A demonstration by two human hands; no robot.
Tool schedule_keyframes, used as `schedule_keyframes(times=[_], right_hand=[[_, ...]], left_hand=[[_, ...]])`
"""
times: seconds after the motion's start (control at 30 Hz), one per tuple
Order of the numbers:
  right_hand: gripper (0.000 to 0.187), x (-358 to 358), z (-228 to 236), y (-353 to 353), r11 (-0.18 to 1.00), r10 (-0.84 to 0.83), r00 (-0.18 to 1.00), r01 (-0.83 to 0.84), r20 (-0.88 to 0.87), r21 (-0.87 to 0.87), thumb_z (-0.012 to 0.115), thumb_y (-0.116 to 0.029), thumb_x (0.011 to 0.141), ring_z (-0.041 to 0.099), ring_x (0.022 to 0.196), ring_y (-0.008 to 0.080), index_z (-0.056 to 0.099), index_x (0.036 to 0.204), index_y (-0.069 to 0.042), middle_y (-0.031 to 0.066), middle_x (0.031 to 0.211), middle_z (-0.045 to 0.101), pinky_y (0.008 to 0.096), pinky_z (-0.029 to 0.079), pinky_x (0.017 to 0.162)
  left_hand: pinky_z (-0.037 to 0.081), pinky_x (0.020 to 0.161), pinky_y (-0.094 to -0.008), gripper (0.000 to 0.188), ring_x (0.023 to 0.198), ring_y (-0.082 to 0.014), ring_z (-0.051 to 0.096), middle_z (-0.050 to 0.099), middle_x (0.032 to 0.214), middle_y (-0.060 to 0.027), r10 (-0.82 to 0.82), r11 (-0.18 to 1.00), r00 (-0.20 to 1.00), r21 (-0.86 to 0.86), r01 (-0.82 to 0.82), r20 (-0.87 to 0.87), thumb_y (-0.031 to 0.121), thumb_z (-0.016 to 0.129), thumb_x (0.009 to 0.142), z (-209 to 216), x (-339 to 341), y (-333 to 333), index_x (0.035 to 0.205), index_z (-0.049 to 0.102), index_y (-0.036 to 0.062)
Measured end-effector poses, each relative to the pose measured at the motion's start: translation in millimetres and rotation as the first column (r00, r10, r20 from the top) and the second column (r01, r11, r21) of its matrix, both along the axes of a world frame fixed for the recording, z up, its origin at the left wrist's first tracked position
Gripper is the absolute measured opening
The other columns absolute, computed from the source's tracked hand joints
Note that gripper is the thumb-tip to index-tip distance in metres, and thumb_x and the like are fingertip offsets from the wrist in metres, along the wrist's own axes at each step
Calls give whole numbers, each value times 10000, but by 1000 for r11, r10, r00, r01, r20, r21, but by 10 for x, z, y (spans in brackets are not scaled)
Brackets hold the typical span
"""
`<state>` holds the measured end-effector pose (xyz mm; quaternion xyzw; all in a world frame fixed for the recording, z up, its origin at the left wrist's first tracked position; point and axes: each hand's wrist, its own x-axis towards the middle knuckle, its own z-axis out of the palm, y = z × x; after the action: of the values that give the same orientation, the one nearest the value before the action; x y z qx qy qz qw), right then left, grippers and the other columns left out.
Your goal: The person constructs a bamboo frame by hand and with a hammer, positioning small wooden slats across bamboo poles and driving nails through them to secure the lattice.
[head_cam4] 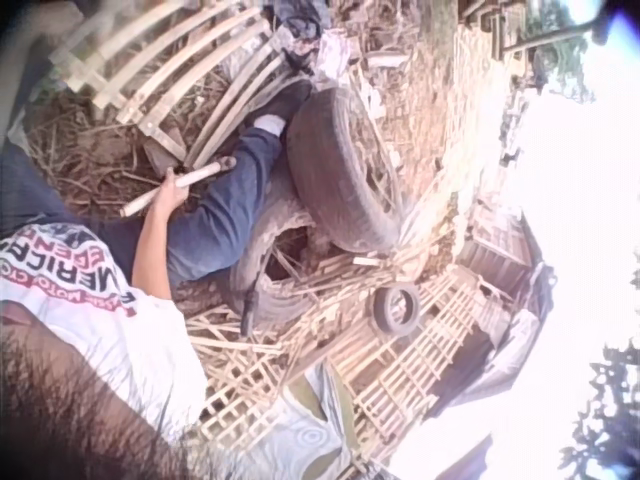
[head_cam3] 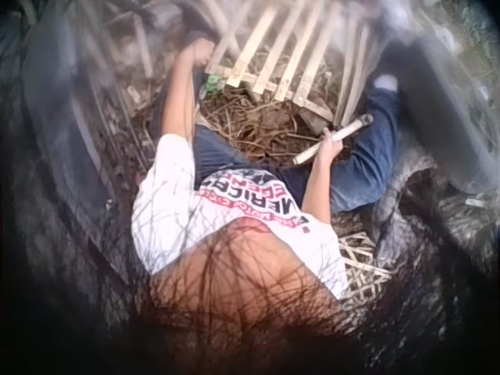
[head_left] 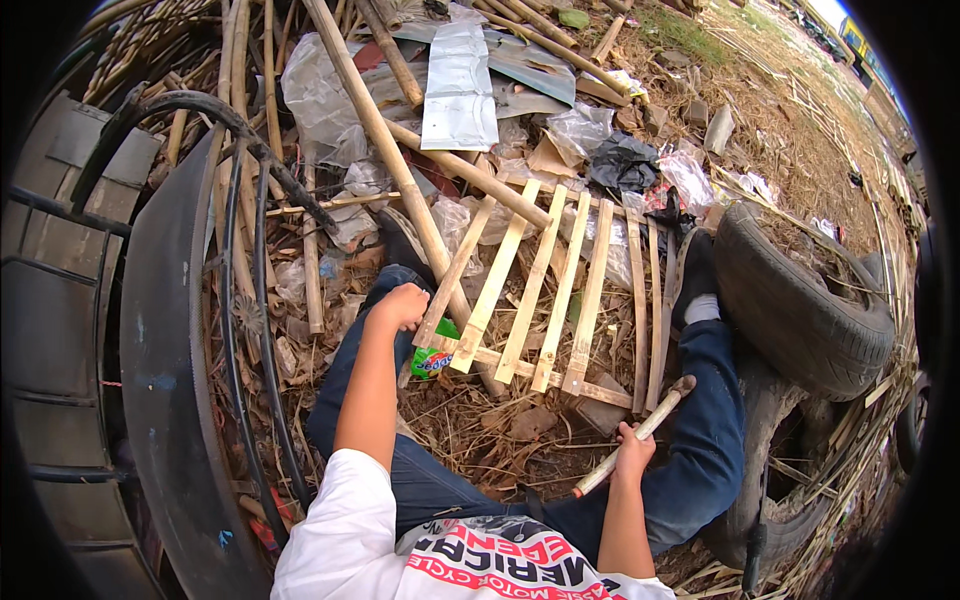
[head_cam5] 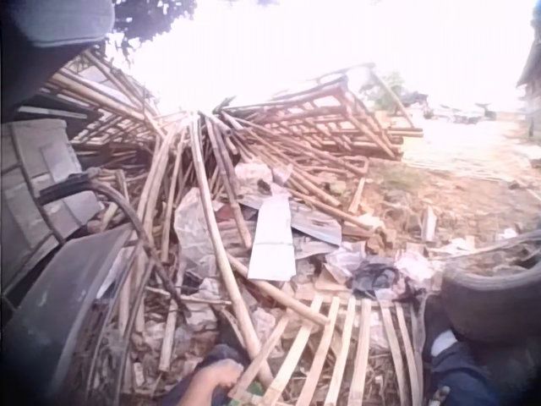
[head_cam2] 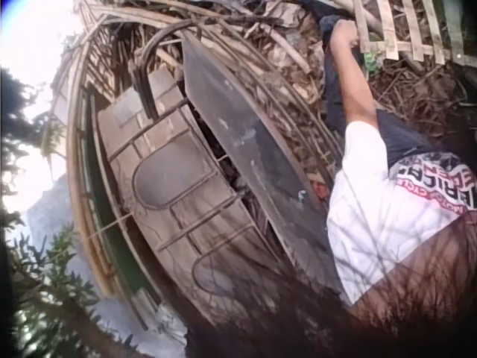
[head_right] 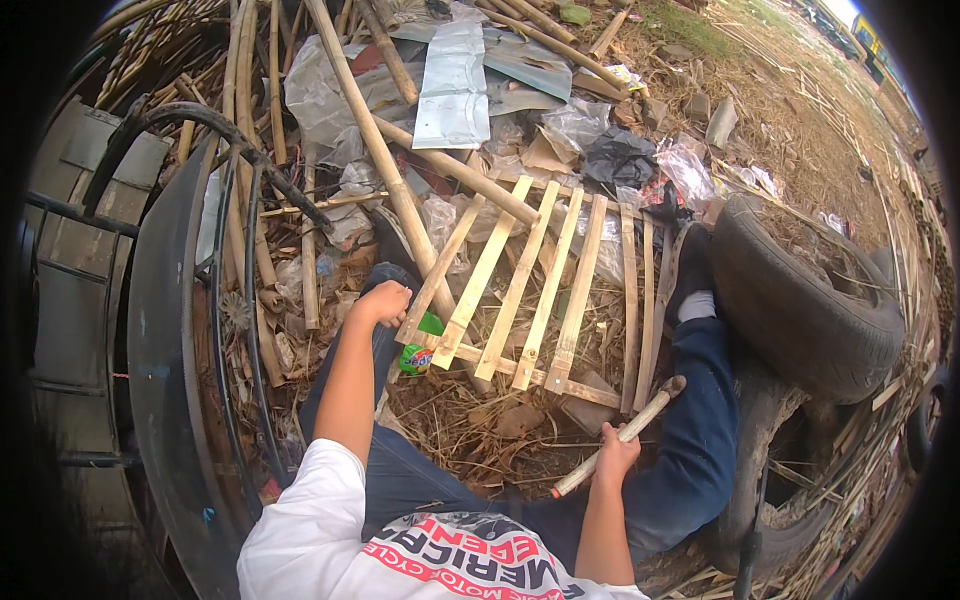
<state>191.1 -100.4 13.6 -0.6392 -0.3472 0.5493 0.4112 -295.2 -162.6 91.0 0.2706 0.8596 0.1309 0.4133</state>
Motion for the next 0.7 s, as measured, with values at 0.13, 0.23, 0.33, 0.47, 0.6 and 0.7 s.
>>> schedule_keyframes(times=[0.13,0.23,0.33,0.47,0.6,0.7], right_hand=[[261,37,152,-200,998,37,968,-51,247,48,707,12,776,568,788,213,522,959,41,90,870,579,342,462,754],[289,-128,521,-363,965,-1,957,-75,290,250,651,44,776,565,888,237,517,1029,78,137,991,573,346,452,830],[338,-275,713,-344,925,137,918,-253,371,284,623,40,752,540,995,312,518,1070,87,199,1102,521,388,422,915],[382,-997,1173,-119,655,426,757,-635,495,409,645,10,694,525,970,394,564,1065,48,205,1043,486,450,432,860],[458,-1544,1094,135,435,549,572,-818,610,375,667,-10,651,513,943,402,541,1089,36,222,1060,472,467,465,790],[538,-1946,1118,199,360,576,511,-860,638,363,669,-26,648,512,960,412,520,1159,45,232,1059,480,474,472,793]], left_hand=[[501,789,-500,391,851,-431,633,670,859,-227,-27,955,810,225,194,-586,304,414,988,565,290,155,872,635,3],[500,715,-447,391,779,-394,650,652,758,-203,-10,730,969,661,176,-246,296,427,1005,805,707,322,854,637,2],[425,979,-323,353,1002,-159,620,696,955,-57,-492,631,827,766,124,271,231,436,1046,738,1256,295,1158,640,-34],[294,1121,-383,415,1287,-244,489,541,1370,-188,-674,578,467,803,-149,572,287,423,1049,289,1842,45,1248,620,-20],[290,1126,-412,414,1337,-278,416,427,1462,-208,-525,452,649,827,-336,551,293,421,1047,131,2042,-32,1148,670,-22],[320,1106,-404,415,1327,-264,426,466,1410,-167,-405,497,428,587,-638,808,292,405,1050,-39,1688,72,1048,683,-16]])
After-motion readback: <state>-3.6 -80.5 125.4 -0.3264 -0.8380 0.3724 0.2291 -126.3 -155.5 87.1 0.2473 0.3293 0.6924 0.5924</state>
